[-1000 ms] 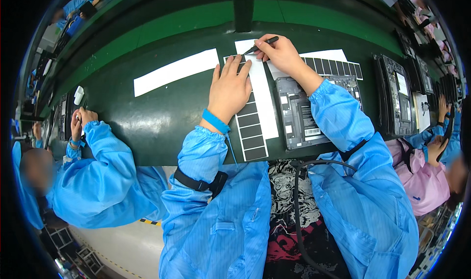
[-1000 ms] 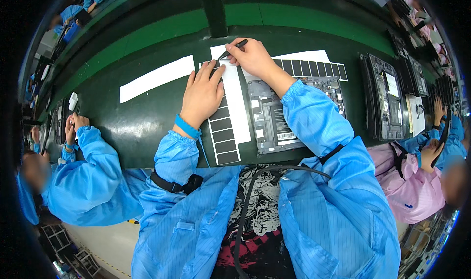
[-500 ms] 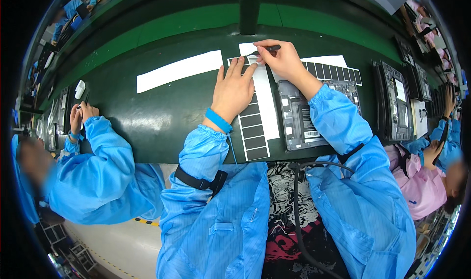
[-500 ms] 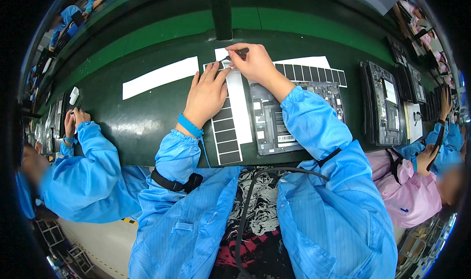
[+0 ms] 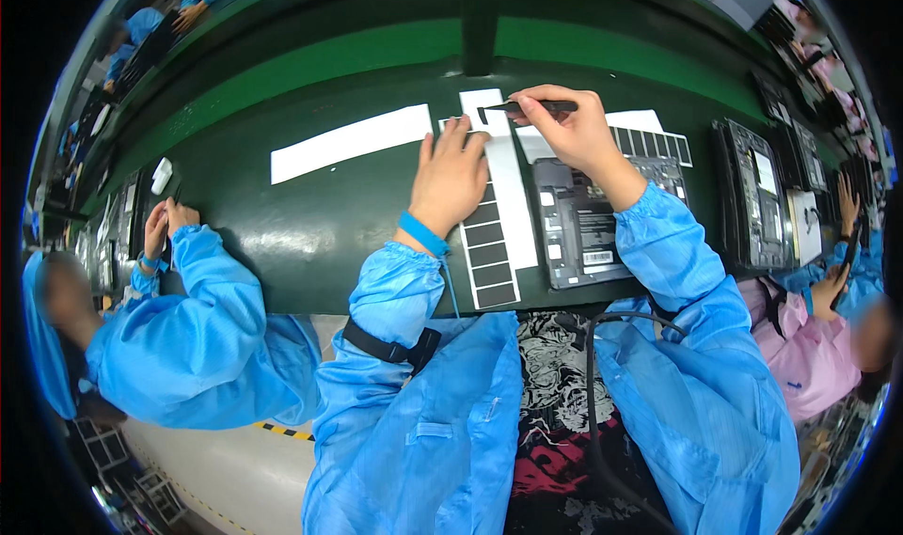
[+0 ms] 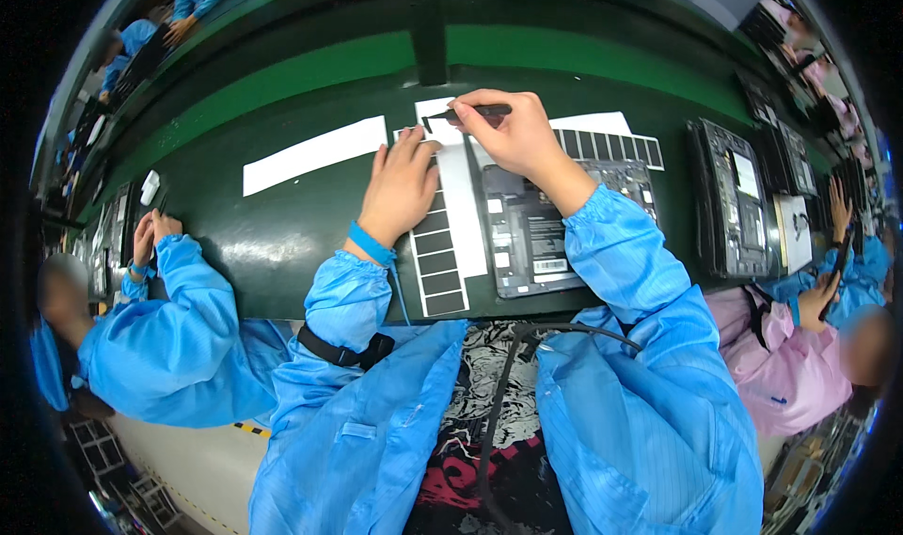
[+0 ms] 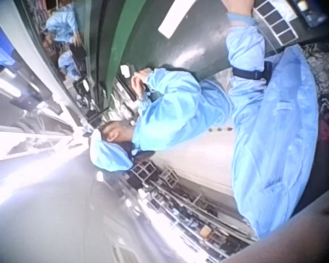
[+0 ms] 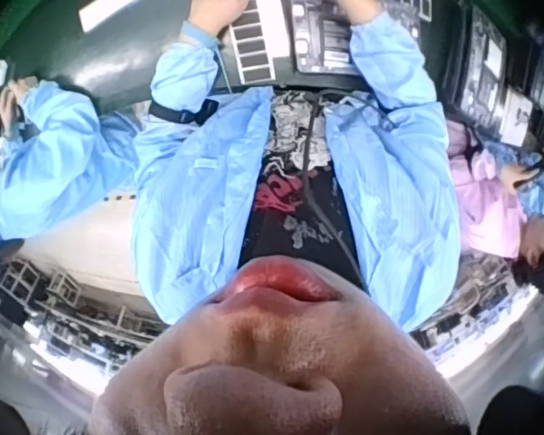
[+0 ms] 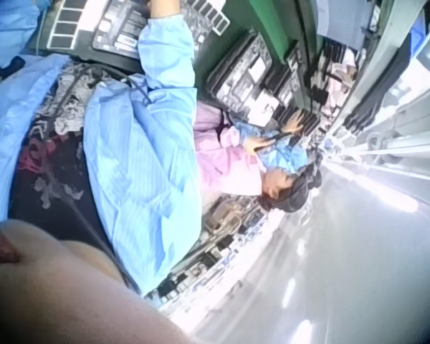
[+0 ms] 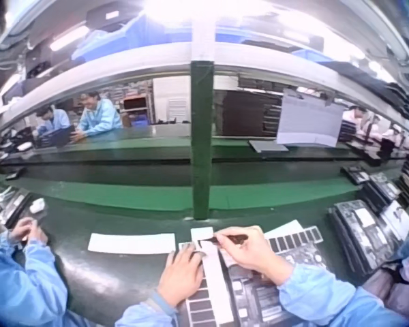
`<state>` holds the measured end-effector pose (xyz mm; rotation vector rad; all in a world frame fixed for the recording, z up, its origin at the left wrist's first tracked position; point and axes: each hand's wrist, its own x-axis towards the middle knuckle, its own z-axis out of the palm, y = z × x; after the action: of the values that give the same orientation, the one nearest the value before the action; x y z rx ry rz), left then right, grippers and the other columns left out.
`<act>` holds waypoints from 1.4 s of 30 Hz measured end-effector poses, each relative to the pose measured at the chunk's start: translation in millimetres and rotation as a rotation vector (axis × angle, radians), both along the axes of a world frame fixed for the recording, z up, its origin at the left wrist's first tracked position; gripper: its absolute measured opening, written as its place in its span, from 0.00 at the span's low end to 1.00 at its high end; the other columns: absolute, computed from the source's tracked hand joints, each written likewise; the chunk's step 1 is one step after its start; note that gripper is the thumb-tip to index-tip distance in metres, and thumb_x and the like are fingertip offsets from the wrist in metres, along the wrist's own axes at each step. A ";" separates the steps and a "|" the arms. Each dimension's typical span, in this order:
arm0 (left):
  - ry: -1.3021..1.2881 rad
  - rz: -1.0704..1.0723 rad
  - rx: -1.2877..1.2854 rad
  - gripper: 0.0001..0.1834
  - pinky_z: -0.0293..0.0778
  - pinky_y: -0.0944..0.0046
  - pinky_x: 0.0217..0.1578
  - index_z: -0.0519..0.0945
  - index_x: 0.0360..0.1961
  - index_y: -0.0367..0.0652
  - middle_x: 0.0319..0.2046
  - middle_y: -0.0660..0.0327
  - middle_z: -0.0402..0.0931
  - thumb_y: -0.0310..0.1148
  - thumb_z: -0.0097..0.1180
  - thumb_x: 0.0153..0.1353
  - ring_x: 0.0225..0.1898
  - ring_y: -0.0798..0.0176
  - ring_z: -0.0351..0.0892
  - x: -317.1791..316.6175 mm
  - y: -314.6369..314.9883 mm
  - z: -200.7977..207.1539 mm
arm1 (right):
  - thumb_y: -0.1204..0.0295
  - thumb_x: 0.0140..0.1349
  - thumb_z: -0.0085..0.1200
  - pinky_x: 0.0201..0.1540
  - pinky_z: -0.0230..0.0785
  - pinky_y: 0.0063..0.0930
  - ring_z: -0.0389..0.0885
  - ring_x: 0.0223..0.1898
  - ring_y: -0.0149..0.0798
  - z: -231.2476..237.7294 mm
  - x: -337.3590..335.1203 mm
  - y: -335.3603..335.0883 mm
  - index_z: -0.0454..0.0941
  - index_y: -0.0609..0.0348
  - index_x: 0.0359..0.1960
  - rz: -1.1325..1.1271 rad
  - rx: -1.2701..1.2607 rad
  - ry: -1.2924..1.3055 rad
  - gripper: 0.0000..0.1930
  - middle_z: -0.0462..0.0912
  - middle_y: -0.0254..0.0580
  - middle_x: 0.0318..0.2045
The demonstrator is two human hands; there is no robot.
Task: Applying adhesive tapes and components to a laptop chassis on an assembly line.
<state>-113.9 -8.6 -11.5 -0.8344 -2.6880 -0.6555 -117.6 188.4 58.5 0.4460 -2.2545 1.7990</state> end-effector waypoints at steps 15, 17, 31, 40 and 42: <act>-0.420 -0.407 0.157 0.16 0.72 0.55 0.48 0.77 0.45 0.36 0.44 0.49 0.77 0.36 0.57 0.61 0.48 0.44 0.76 73.2 106.1 109.2 | 0.70 0.65 0.57 0.14 0.55 0.16 0.71 0.15 0.26 -2.5 130.0 221.9 0.65 0.63 0.51 -0.540 -0.430 -0.126 0.18 0.80 0.44 0.27; -0.346 -0.494 0.175 0.18 0.69 0.54 0.53 0.76 0.48 0.36 0.50 0.46 0.74 0.37 0.57 0.60 0.52 0.42 0.73 78.5 149.3 93.7 | 0.70 0.65 0.57 0.14 0.54 0.17 0.68 0.13 0.25 -12.6 126.7 217.8 0.64 0.64 0.49 -0.555 -0.454 -0.142 0.18 0.80 0.44 0.25; -0.261 -0.497 0.187 0.18 0.63 0.50 0.59 0.79 0.47 0.38 0.59 0.49 0.69 0.33 0.61 0.54 0.59 0.45 0.66 101.1 199.4 48.6 | 0.73 0.66 0.55 0.13 0.49 0.16 0.62 0.11 0.21 -42.2 113.8 201.6 0.68 0.67 0.45 -0.430 -0.592 -0.269 0.12 0.76 0.39 0.20; -0.257 -0.513 0.158 0.17 0.61 0.52 0.59 0.80 0.45 0.40 0.58 0.53 0.70 0.32 0.62 0.54 0.58 0.48 0.67 100.6 198.4 49.0 | 0.74 0.67 0.53 0.12 0.50 0.16 0.62 0.10 0.21 -40.6 112.4 200.2 0.69 0.68 0.42 -0.394 -0.520 -0.322 0.10 0.82 0.50 0.26; -0.258 -0.511 0.153 0.17 0.61 0.52 0.59 0.80 0.45 0.40 0.58 0.54 0.70 0.32 0.62 0.54 0.58 0.48 0.67 100.5 198.3 49.4 | 0.74 0.67 0.53 0.12 0.50 0.16 0.62 0.10 0.21 -42.4 111.8 202.4 0.69 0.69 0.43 -0.395 -0.517 -0.330 0.10 0.82 0.50 0.26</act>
<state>-13.4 189.7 37.9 -1.5020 -2.5969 -1.1324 -5.9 390.8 16.1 -0.3858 -1.7645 2.2269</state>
